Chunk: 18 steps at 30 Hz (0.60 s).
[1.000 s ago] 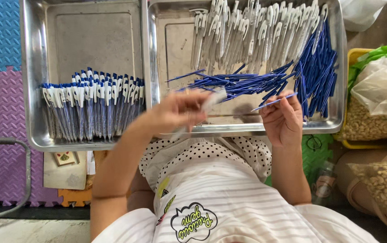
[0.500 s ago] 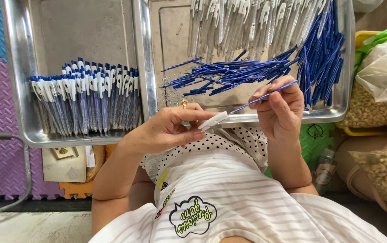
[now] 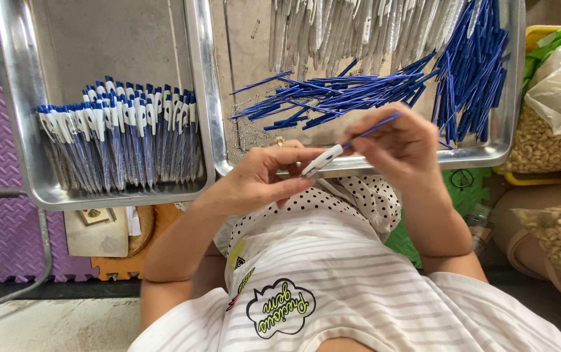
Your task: The person assembles pens by hand, inserting blue ink refills and white pen caps into pen bodies, and then organizes the finished pens into a metal tray.
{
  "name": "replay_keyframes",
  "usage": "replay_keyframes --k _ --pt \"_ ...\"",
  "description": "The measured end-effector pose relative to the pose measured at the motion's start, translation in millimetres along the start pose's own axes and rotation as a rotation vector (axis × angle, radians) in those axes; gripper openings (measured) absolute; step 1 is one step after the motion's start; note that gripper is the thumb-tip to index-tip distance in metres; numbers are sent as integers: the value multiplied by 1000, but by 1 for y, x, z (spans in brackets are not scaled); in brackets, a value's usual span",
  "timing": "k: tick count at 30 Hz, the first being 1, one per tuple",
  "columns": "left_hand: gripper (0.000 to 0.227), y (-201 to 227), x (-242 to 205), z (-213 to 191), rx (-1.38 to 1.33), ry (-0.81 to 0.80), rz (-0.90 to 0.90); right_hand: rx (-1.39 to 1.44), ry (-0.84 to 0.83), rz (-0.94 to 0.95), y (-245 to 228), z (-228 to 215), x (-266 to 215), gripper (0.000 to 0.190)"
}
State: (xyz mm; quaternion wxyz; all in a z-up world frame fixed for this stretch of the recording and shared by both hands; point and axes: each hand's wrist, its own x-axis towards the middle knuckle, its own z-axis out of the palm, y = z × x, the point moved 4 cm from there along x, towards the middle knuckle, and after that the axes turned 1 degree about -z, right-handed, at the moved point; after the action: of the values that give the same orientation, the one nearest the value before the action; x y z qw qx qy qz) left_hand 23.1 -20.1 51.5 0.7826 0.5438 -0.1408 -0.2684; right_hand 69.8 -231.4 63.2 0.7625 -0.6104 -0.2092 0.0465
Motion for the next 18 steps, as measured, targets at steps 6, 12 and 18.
replay_keyframes --k 6,12,18 --pt "52 -32 5 -4 -139 96 75 -154 0 -160 18 -1 6 66" --pt "49 -40 3 -13 -181 214 212 -353 -261 -207 -12 43 5 45" --pt "28 -33 -45 -32 -336 278 386 -353 -144 -276 11 -23 11 51"
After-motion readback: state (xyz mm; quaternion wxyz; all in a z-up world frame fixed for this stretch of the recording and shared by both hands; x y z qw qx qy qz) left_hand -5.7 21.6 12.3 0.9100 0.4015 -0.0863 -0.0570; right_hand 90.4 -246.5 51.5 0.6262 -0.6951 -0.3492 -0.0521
